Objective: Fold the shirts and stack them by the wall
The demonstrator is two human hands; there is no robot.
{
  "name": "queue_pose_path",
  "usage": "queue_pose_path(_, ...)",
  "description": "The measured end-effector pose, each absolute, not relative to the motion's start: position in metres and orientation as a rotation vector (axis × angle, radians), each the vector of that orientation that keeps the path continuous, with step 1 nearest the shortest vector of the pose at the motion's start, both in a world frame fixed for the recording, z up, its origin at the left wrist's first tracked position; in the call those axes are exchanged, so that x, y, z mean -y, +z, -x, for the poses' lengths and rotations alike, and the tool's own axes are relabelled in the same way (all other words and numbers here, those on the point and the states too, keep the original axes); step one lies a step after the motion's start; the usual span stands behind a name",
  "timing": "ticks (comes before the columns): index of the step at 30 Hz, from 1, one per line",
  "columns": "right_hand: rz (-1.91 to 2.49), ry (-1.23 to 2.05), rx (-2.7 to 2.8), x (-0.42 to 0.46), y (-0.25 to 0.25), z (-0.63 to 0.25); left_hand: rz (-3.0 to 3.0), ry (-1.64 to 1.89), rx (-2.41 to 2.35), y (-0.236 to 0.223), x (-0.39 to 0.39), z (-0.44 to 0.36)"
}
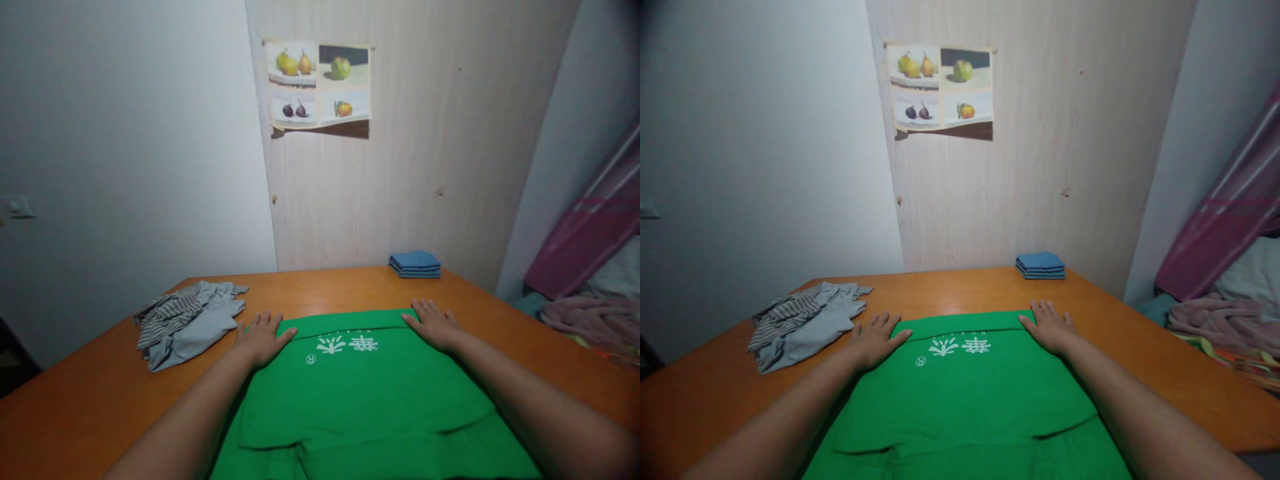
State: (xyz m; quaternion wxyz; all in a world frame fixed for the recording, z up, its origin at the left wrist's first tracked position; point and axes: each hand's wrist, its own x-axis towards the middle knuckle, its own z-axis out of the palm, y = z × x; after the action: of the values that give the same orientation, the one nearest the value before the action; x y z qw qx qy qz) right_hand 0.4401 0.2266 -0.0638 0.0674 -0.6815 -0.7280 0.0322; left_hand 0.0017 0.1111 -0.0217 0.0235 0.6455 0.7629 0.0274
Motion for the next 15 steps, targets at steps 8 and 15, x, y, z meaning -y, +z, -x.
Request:
queue_pose_path(8,1.9,0.033,2.309,-0.218,-0.02,-0.396,-2.193,0.102,-2.241,0.0,-0.127,-0.039)
queue_pose_path(15,1.429,0.279,2.535,-0.192,-0.016,-0.295,-2.383,0.164,-2.057,-0.014,-0.152,-0.111)
